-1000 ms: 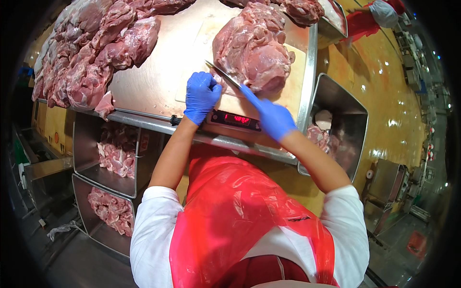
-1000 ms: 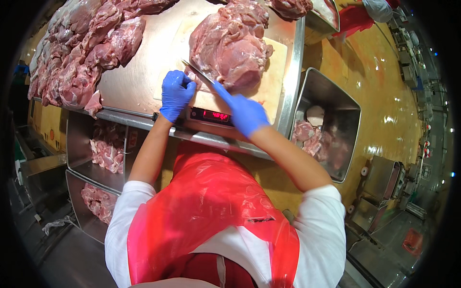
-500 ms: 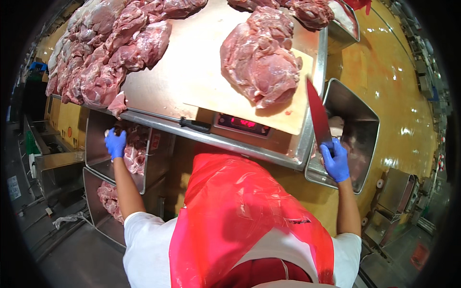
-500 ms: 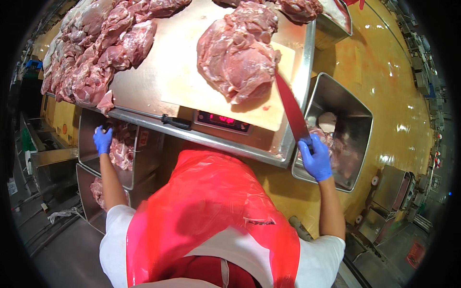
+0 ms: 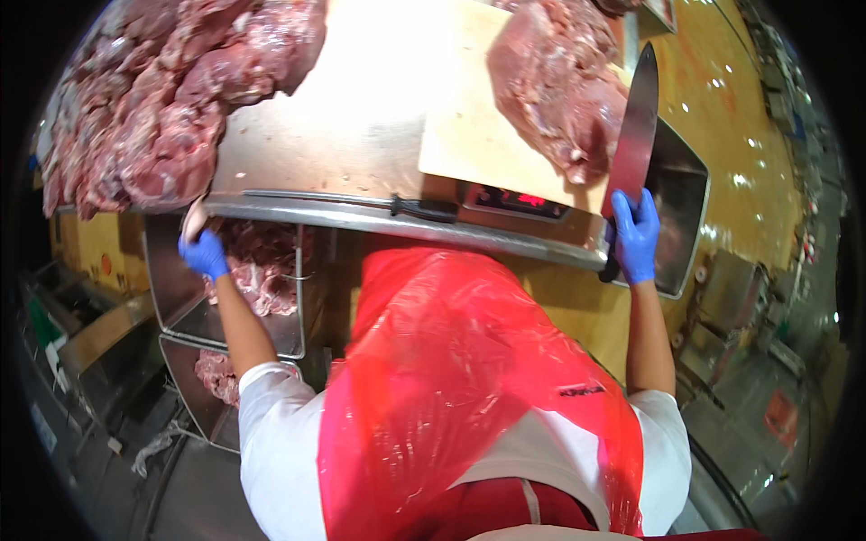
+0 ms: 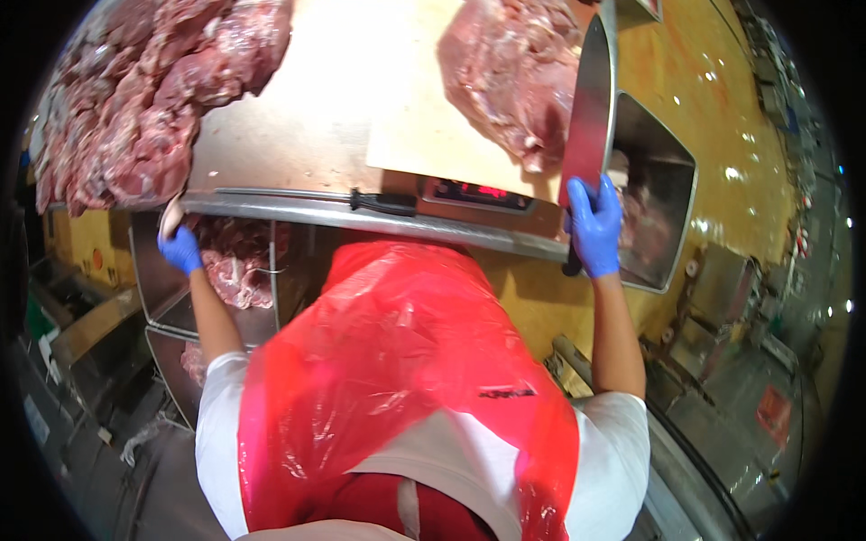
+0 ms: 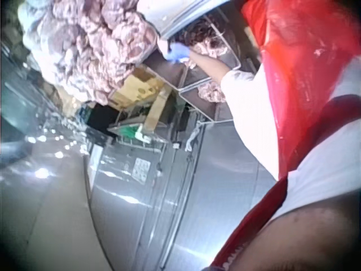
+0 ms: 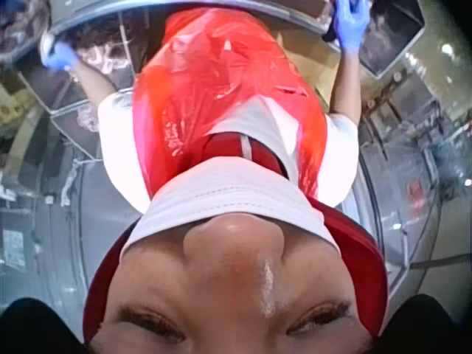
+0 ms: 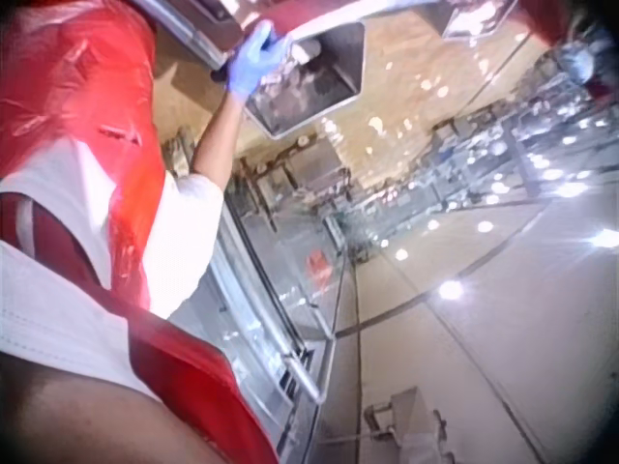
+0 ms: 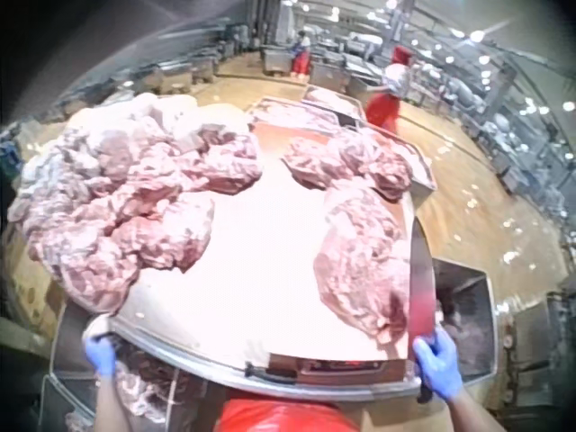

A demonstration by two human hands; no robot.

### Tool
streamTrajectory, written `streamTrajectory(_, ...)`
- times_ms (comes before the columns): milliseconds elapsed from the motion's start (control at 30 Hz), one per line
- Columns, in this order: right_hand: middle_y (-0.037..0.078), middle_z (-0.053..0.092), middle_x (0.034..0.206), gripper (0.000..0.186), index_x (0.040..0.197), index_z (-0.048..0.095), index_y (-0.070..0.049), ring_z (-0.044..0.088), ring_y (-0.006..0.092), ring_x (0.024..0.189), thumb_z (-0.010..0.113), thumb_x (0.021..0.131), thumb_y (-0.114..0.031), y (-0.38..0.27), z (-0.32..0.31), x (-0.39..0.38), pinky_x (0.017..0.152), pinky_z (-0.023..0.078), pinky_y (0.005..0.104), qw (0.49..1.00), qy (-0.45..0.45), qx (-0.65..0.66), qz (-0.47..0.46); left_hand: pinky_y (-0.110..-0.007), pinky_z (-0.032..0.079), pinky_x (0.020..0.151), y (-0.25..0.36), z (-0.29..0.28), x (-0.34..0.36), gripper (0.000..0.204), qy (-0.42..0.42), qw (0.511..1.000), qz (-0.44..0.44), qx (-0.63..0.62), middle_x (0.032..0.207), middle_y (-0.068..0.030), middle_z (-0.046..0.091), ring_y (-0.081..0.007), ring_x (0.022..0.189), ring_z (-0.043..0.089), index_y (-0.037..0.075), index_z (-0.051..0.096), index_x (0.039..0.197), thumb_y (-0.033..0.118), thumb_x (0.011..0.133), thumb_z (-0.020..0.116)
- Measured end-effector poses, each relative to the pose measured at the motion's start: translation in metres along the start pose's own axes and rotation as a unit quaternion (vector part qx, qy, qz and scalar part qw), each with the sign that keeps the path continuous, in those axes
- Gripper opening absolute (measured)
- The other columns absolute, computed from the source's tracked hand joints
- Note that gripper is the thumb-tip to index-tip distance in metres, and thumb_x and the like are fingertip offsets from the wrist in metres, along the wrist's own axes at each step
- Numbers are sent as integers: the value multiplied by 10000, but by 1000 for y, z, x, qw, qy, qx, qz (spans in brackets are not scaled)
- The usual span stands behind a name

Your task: The person cuts large pieces of raw meat on a cutting board using a knife, trims fat, and places the trimmed pieces into a metal bin. The person also weighs the meat on a digital scale and moves pieces between the board and the bin.

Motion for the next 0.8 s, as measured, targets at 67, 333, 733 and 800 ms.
streamTrajectory(67, -6, 662, 878, 180, 1080, 607, -22, 536, 27, 676, 661, 956, -142, 23, -5, 14, 550, 438, 206, 998, 20, 49, -28, -396, 532, 718, -90, -15, 0, 302, -97, 952, -176, -229, 991, -133, 708, -242, 825, 661, 32, 685, 1085, 239, 869, 644)
streamTrajectory(333, 7, 605, 762, 144, 1036, 567, -51, 514, 73, 503, 635, 965, -155, 42, -29, 16, 435, 414, 247, 996, 38, 78, -2, -368, 447, 1001, 108, 23, -24, 462, -69, 967, -103, -224, 1260, -180, 600, -232, 1115, 569, -126, 532, 1281, 138, 916, 638)
streamTrajectory(733, 37, 561, 817, 164, 1044, 500, -83, 545, 126, 559, 558, 997, -229, 34, 40, 103, 473, 478, 272, 892, 72, 447, -2, -347, 459, 997, 622, 200, -88, 549, -446, 780, 167, -406, 1248, -178, 617, -240, 1150, 572, -47, 512, 1344, 344, 966, 588)
streamTrajectory(800, 54, 558, 916, 222, 1116, 493, -39, 535, 126, 604, 548, 1010, -226, 37, 51, 89, 511, 514, 281, 905, 68, 418, -44, -336, 464, 985, 622, 204, -89, 519, -442, 757, 123, -466, 1239, -171, 616, -237, 1138, 579, -54, 512, 1336, 308, 973, 590)
Point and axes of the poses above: each hand's wrist, its own x-axis towards the middle knuckle, its own z-axis out of the palm, y = z × x, the point moved 4 cm from there along x, towards the middle knuckle
